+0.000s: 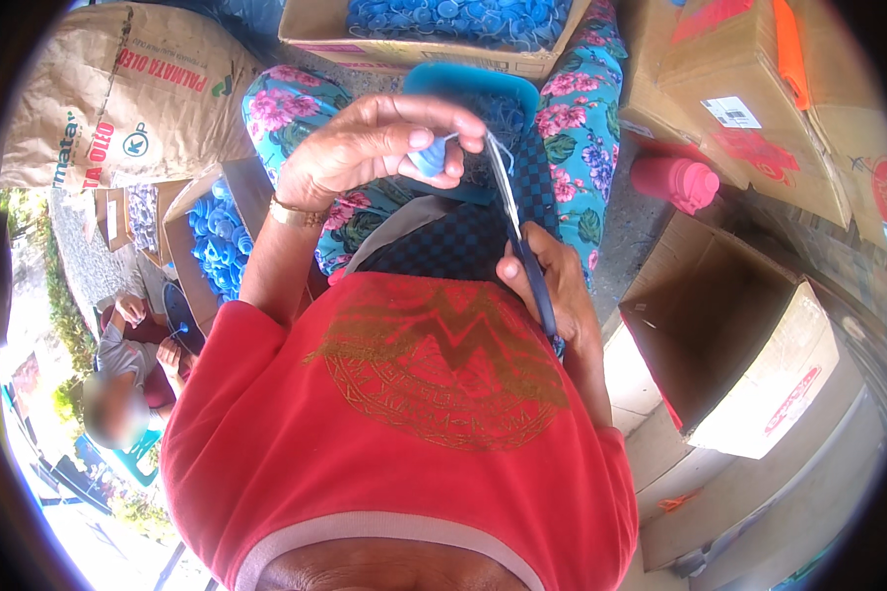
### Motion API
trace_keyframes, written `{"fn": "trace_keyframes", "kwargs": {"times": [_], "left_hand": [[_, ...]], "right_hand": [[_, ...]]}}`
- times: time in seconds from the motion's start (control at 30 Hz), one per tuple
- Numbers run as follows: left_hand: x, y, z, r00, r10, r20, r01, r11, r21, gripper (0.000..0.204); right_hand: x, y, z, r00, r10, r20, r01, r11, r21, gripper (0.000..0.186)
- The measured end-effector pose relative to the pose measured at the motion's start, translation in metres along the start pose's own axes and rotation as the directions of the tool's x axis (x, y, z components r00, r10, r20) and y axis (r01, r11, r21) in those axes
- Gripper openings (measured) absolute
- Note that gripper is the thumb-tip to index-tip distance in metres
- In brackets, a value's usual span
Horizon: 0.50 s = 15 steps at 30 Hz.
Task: The person sits on the ground and uses scissors to trim the protruding plastic or string from small blue caps. They pick each cap from a cardboard box, cut the excess, and place the trimmed caps into a second box. A second person is visible in the background working with similar items.
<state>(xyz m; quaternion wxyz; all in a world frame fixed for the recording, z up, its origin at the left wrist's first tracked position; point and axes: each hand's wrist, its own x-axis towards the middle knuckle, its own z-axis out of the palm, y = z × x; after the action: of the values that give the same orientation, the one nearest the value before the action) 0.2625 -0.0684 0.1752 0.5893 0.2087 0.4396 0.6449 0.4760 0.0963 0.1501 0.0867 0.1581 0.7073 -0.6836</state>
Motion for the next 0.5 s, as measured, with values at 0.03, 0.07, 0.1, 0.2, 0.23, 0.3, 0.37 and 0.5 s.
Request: {"fn": "trace_keyframes", "kwargs": {"times": [0.03,0.07,0.1,0.2,0.23,0.3,0.37,0.5], "left_hand": [[0.000,0.001,-0.001,1.000,0.011,-0.002,-0.011,1.000,-0.009,0.042],[0.000,0.001,-0.002,1.000,0.022,-0.003,-0.022,1.000,-0.018,0.043],[0.000,0.002,-0.002,1.000,0.028,0.005,-0.028,0.999,-0.019,0.044],[0.002,0.001,-0.002,0.999,0.031,0.044,-0.030,0.999,-0.034,0.047],[0.003,-0.001,-0.002,0.997,0.023,0.067,-0.020,0.999,-0.046,0.049],[0.005,-0.003,-0.001,0.994,0.005,0.107,0.003,0.997,-0.072,0.051],[0.005,-0.004,0.001,0.990,-0.018,0.140,0.032,0.995,-0.099,0.054],[0.006,-0.008,-0.001,0.986,-0.024,0.167,0.047,0.990,-0.136,0.055]], "right_hand": [[-0.003,-0.002,-0.003,1.000,-0.009,0.024,0.009,1.000,-0.021,0.057],[-0.005,-0.002,-0.006,0.999,-0.005,0.053,0.006,1.000,-0.013,0.057],[-0.007,-0.001,-0.008,0.997,-0.002,0.081,0.003,1.000,-0.004,0.057],[-0.007,-0.007,-0.007,0.995,0.018,0.103,-0.014,0.999,-0.038,0.057],[-0.005,-0.009,-0.005,0.995,0.026,0.099,-0.020,0.998,-0.059,0.057],[0.000,-0.007,-0.004,0.996,-0.008,0.090,0.013,0.999,-0.052,0.056],[0.004,-0.008,-0.003,0.995,-0.032,0.091,0.037,0.998,-0.048,0.055],[0.008,-0.009,-0.003,0.994,-0.038,0.104,0.040,0.999,-0.018,0.053]]}}
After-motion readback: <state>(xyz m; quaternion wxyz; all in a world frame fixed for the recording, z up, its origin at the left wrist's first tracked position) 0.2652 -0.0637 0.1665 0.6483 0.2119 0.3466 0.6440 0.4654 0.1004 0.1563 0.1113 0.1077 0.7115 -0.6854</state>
